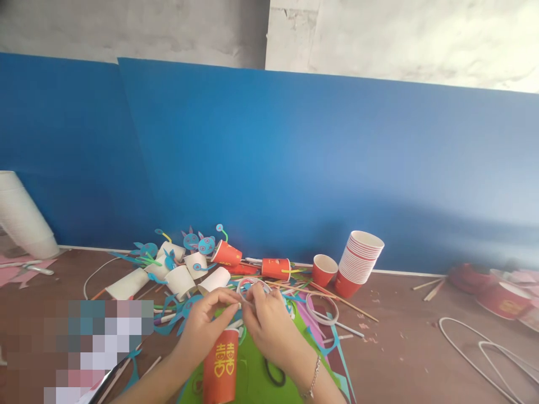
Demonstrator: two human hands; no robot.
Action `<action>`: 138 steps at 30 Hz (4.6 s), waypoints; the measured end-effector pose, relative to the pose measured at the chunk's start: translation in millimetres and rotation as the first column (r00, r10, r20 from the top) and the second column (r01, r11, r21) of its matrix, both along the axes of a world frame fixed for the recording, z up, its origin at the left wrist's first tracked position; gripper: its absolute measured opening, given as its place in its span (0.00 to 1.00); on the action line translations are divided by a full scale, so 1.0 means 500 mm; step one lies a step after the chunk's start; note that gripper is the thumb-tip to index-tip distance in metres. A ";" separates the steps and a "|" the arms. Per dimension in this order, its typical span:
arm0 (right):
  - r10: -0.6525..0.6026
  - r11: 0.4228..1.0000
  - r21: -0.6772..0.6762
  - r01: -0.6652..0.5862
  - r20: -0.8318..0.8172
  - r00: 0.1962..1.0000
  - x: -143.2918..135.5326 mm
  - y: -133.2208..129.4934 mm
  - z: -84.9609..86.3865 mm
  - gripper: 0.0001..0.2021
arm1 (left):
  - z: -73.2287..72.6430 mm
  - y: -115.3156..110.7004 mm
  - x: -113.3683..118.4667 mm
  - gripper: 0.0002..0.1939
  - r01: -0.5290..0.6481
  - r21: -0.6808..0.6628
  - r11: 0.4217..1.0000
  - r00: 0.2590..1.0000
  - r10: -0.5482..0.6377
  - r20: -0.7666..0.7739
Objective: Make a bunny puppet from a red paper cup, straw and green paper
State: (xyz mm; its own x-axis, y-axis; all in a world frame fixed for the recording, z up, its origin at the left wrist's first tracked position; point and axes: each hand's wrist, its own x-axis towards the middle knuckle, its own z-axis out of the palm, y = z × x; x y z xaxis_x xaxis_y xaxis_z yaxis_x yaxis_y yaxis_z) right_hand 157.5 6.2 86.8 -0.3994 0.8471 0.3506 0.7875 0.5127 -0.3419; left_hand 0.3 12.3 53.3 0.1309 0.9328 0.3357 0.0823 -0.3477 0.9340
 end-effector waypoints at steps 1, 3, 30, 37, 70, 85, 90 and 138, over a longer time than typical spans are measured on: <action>0.002 1.000 -0.001 -0.002 0.009 1.000 -0.004 -0.003 0.002 0.06 | -0.002 0.002 0.000 0.03 -0.014 0.002 1.000 1.000 0.015 -0.004; 0.003 1.000 0.021 -0.003 0.014 1.000 -0.012 -0.007 0.002 0.06 | -0.005 0.005 -0.001 0.03 -0.052 0.024 0.998 0.998 0.052 -0.032; -0.239 0.971 -0.087 0.223 -0.383 0.892 -0.034 0.001 -0.031 0.06 | 0.012 -0.011 -0.014 0.05 -0.127 0.112 0.985 0.972 0.101 0.213; -0.451 0.838 -0.084 0.539 0.450 0.771 0.050 0.040 -0.036 0.11 | 0.018 0.030 -0.018 0.13 0.141 -0.429 0.892 0.846 0.117 0.521; -0.122 0.962 -0.271 -0.036 -0.544 0.830 -0.039 0.012 -0.044 0.06 | -0.009 0.033 -0.015 0.15 0.124 -0.466 0.876 0.959 0.016 0.285; -0.228 0.931 -0.363 0.030 -0.515 0.826 -0.039 0.017 -0.054 0.09 | -0.001 0.027 -0.012 0.14 0.172 -0.472 0.865 0.947 -0.013 0.320; -0.255 0.928 -0.367 0.069 -0.489 0.834 -0.041 0.016 -0.056 0.12 | 0.002 0.022 -0.009 0.15 0.169 -0.485 0.858 0.950 -0.010 0.313; -0.236 0.949 -0.297 0.105 -0.451 0.861 -0.042 0.003 -0.046 0.12 | -0.003 0.020 -0.009 0.07 -0.140 0.043 0.989 0.987 0.143 -0.074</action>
State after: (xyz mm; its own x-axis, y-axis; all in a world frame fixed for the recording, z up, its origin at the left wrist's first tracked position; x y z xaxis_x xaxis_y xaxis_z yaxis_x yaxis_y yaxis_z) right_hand 136.3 7.9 63.6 -0.0802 0.9715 0.2233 0.5616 0.2291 -0.7951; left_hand -4.4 22.4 51.8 0.0248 0.9307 0.3650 0.2040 -0.3621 0.9095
